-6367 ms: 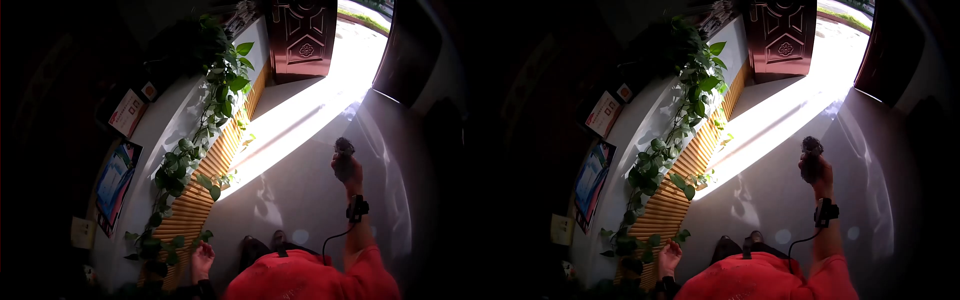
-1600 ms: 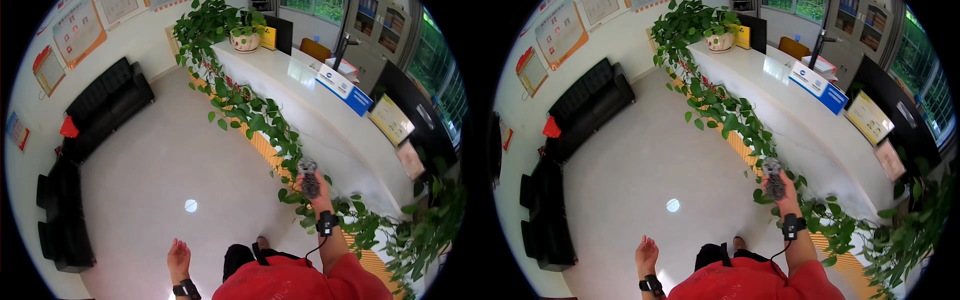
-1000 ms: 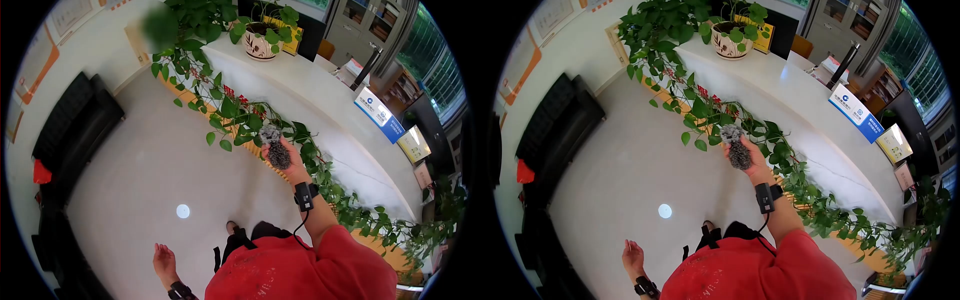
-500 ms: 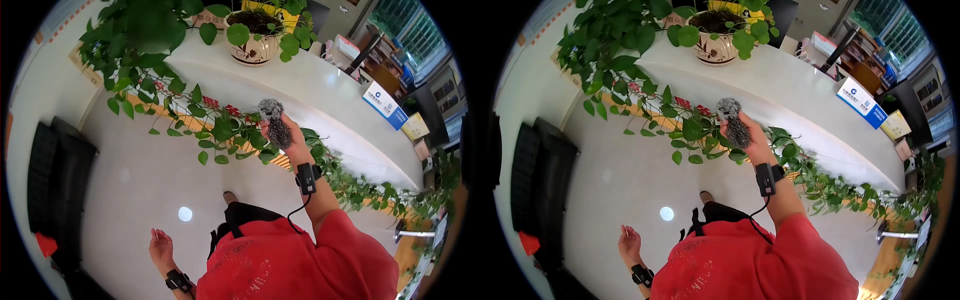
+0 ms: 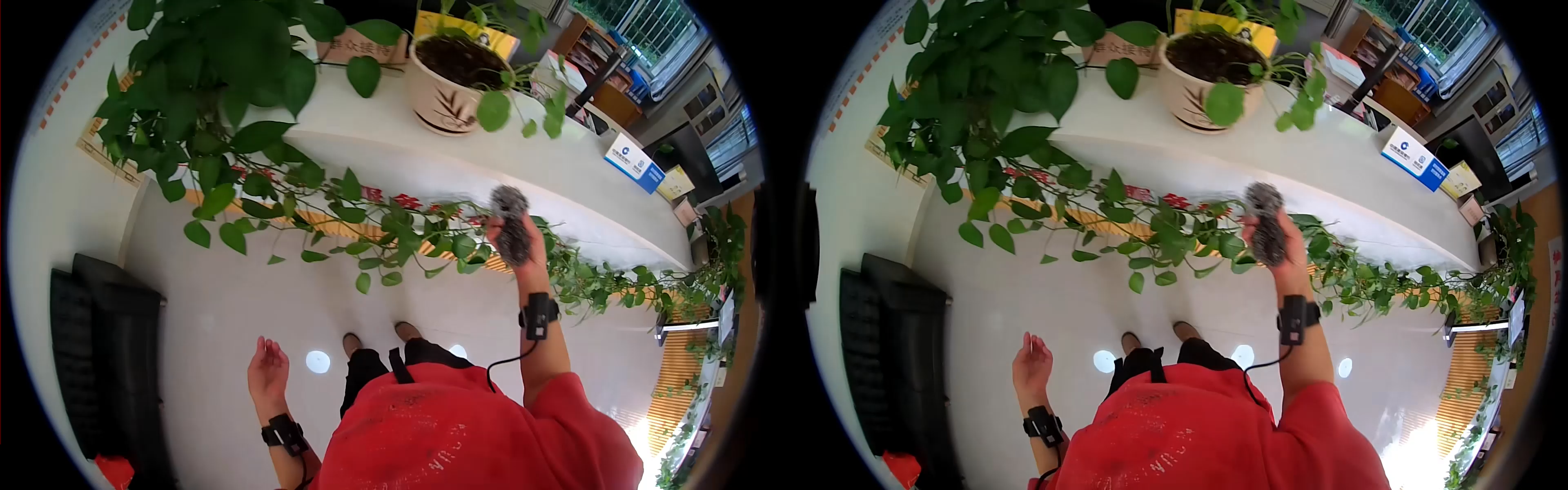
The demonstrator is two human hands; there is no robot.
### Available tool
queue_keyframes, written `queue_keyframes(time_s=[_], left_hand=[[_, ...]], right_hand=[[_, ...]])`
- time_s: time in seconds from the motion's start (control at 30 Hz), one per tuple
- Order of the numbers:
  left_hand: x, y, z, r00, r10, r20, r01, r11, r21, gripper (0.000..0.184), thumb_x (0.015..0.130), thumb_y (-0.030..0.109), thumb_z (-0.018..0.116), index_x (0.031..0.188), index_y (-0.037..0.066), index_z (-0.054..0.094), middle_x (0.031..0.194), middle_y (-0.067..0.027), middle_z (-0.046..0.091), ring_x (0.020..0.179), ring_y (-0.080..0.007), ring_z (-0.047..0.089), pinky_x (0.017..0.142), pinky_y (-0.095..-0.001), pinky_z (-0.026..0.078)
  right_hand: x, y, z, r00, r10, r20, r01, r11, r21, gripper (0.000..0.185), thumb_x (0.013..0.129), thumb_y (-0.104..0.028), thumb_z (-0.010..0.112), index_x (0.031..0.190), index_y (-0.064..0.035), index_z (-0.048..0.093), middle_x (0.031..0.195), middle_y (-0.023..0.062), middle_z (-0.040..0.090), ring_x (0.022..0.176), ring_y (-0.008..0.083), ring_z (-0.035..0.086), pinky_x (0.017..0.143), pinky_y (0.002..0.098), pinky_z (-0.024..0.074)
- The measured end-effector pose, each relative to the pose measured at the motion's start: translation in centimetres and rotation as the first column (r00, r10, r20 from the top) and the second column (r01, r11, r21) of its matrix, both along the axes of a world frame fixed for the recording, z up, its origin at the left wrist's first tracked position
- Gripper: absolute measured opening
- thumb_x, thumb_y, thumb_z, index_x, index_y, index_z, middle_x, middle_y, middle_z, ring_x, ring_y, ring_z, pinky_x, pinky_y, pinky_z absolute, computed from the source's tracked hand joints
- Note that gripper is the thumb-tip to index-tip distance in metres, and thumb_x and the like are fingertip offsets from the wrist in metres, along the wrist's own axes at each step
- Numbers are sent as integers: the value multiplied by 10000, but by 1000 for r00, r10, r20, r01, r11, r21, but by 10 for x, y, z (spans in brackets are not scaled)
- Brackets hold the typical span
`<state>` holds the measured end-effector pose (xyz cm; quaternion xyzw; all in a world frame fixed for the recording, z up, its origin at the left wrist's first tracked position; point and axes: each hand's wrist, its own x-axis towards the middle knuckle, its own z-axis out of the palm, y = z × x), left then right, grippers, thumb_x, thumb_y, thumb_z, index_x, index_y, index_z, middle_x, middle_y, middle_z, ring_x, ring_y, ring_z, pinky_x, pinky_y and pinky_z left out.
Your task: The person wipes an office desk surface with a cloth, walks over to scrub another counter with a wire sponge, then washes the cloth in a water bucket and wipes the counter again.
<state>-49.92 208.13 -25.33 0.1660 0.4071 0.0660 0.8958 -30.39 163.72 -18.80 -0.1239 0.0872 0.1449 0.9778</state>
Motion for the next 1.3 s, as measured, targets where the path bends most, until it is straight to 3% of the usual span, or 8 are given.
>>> queue_keyframes(time_s=[0.1, 0.3, 0.47, 0.77, 0.83, 0.9, 1.0, 1.3], left_hand=[[29, 32, 20, 999, -32, -3, 32, 994, 101, 154, 815, 112, 579, 948, 34, 564, 854, -24, 565, 800, -127, 532, 704, -235, 433], [25, 87, 7, 998, -46, -35, 48, 997, 57, 136, 823, 121, 572, 934, 43, 568, 852, -25, 567, 790, -127, 537, 703, -238, 434], [-7, 111, -16, 997, 8, -74, -11, 999, -38, 134, 832, 114, 554, 948, 49, 568, 869, -29, 570, 792, -136, 545, 703, -244, 439], [-77, 159, -46, 979, 162, 126, -154, 986, -69, 209, 835, 67, 519, 1043, 52, 530, 874, -55, 583, 811, -166, 560, 720, -284, 465], [-94, 161, -44, 967, 250, 44, -247, 967, -69, 206, 845, 76, 503, 1048, 58, 531, 878, -55, 590, 810, -169, 564, 720, -297, 470], [-119, 165, -45, 952, 305, -9, -305, 950, -60, 205, 856, 90, 486, 1055, 67, 533, 884, -55, 597, 815, -172, 568, 724, -306, 472], [-160, 187, -56, 934, 356, -17, -356, 931, -79, 213, 874, 115, 455, 1069, 89, 536, 895, -59, 605, 830, -175, 571, 734, -314, 472], [-165, 330, -72, 886, 456, -86, -464, 862, -203, 265, 811, 20, 513, 1068, 77, 538, 919, -64, 580, 839, -169, 551, 740, -314, 450]], right_hand=[[-19, 19, 4, 987, -159, -3, 159, 986, -45, 408, 782, -169, 596, 1125, -18, 435, 956, 102, 457, 816, 207, 440, 692, 338, 421], [-30, 79, -5, 989, -82, -119, 91, 993, 75, 430, 771, -151, 608, 1125, -7, 410, 924, 143, 455, 813, 234, 455, 709, 370, 431], [-18, 133, 4, 993, -16, -118, 16, 1000, -4, 375, 795, -172, 568, 1095, 7, 434, 887, 130, 457, 804, 218, 441, 681, 328, 417], [27, 238, 20, 936, 347, -65, -329, 924, 194, 391, 793, -168, 587, 1122, -28, 427, 1000, 143, 458, 824, 230, 455, 691, 365, 441], [31, 277, 22, 880, 472, 53, -474, 863, 176, 399, 805, -188, 574, 1143, -38, 423, 1047, 150, 444, 827, 225, 457, 692, 339, 451], [27, 315, 15, 854, 518, -32, -511, 850, 130, 406, 829, -202, 544, 1147, 9, 409, 1004, 176, 489, 825, 250, 512, 704, 379, 475], [22, 385, 20, 754, 654, 59, -646, 755, -110, 365, 840, -232, 527, 1101, 14, 453, 894, 176, 562, 770, 252, 592, 656, 385, 524], [40, 597, -20, 589, 807, -48, -803, 591, 82, 297, 850, -218, 515, 1032, 14, 477, 852, 162, 553, 729, 253, 585, 625, 361, 522]])
